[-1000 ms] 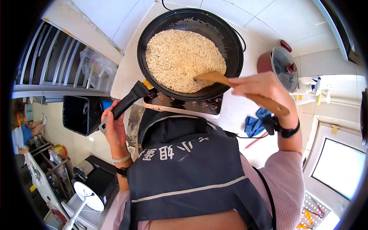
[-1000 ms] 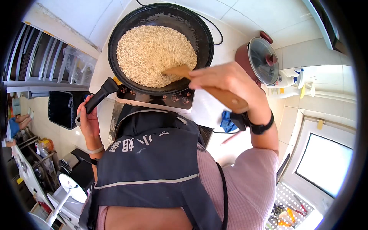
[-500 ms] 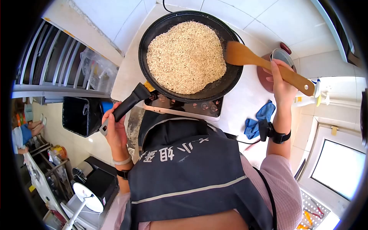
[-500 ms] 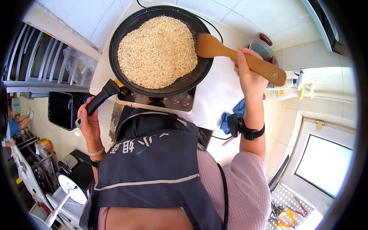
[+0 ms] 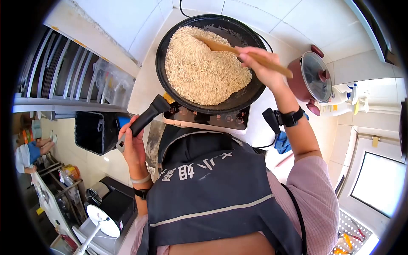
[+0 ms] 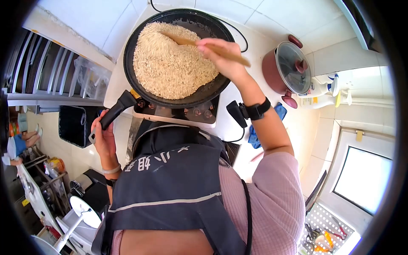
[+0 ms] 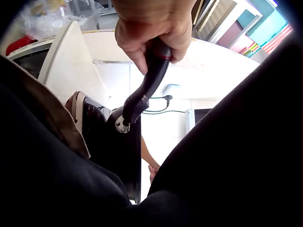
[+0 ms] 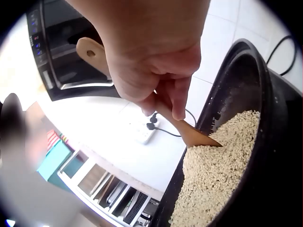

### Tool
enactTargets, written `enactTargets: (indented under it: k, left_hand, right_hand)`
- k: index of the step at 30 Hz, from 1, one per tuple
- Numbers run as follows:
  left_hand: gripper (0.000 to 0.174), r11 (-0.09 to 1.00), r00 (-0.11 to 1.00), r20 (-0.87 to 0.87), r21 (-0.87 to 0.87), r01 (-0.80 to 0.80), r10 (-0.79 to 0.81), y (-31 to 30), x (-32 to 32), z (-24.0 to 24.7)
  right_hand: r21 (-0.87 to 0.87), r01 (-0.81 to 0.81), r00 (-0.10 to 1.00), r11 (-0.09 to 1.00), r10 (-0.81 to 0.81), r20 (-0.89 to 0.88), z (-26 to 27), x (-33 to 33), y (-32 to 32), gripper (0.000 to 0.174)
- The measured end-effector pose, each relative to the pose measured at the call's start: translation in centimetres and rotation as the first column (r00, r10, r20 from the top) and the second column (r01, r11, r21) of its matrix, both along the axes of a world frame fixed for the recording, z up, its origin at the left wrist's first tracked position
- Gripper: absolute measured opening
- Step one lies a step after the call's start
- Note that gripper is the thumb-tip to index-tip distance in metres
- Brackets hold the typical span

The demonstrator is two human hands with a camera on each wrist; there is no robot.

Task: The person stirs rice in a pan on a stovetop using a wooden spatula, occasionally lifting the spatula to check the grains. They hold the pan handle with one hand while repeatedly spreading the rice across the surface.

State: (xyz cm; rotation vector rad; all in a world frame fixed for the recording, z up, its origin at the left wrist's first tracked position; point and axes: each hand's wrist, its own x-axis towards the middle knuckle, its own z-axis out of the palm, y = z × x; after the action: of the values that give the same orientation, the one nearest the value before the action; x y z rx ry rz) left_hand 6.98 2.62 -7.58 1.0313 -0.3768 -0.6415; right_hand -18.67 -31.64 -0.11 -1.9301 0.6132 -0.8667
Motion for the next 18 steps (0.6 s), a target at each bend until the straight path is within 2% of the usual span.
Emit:
enactTargets:
  k: [2,3,5,6,8,9,11,14,16,17,18]
  left_hand:
    - [0.027,1.0,1.0,-0.003,0.0,0.002,-0.002,0.0,0.0,-0.1]
    - [0.026,1.0,1.0,-0.001,-0.007,0.003,-0.003,0.0,0.0,-0.1]
    - [0.027,1.0,1.0,-0.007,-0.008,0.026,-0.026,0.2,0.3,-0.4]
    - [0.028,0.999,0.999,-0.009,-0.012,0.053,-0.053,0.3,0.4,-0.5]
    - [0.027,0.998,0.998,-0.013,-0.012,0.057,-0.057,0.3,0.5,-0.5]
    - [0.027,0.999,0.999,-0.011,-0.007,0.052,-0.052,0.2,0.4,-0.4]
    - [0.027,0.999,0.999,-0.01,-0.002,0.046,-0.046,0.1,0.3,-0.4]
    - [0.026,0.999,0.999,-0.008,-0.006,0.052,-0.052,0.1,0.2,-0.2]
    - [0.028,1.0,0.999,-0.03,-0.012,-0.02,0.02,-0.1,0.0,-0.2]
    - [0.028,1.0,0.999,-0.026,-0.011,-0.019,0.019,-0.2,0.1,-0.2]
    - [0.028,1.0,0.999,-0.03,-0.01,-0.017,0.017,-0.2,0.1,-0.3]
  right_hand:
    - [-0.037,-0.126,0.984,0.991,0.12,-0.128,0.9,-1.2,1.7,0.014]
    - [-0.034,-0.128,0.984,0.991,0.123,-0.131,1.4,-2.0,2.3,0.014]
    - [-0.29,-0.353,0.936,0.889,0.331,-0.123,2.7,-3.6,3.4,0.021]
    - [-0.288,-0.356,0.934,0.889,0.333,-0.127,4.1,-4.3,4.2,0.021]
    - [-0.332,-0.419,0.898,0.845,0.332,-0.287,7.0,-5.6,5.9,0.016]
    - [-0.33,-0.419,0.898,0.846,0.332,-0.29,7.5,-6.3,6.3,0.016]
    - [-0.356,-0.322,0.933,0.877,0.228,-0.28,8.2,-7.1,7.0,0.018]
    - [-0.301,-0.335,0.938,0.893,0.287,-0.193,9.1,-6.4,8.5,0.017]
    - [-0.329,-0.392,0.908,0.859,0.304,-0.288,10.7,-4.5,10.1,0.021]
    - [-0.42,-0.413,0.907,0.808,0.326,-0.265,9.9,-3.5,10.2,0.018]
    - [-0.421,-0.411,0.909,0.809,0.326,-0.261,9.1,-2.4,10.0,0.018]
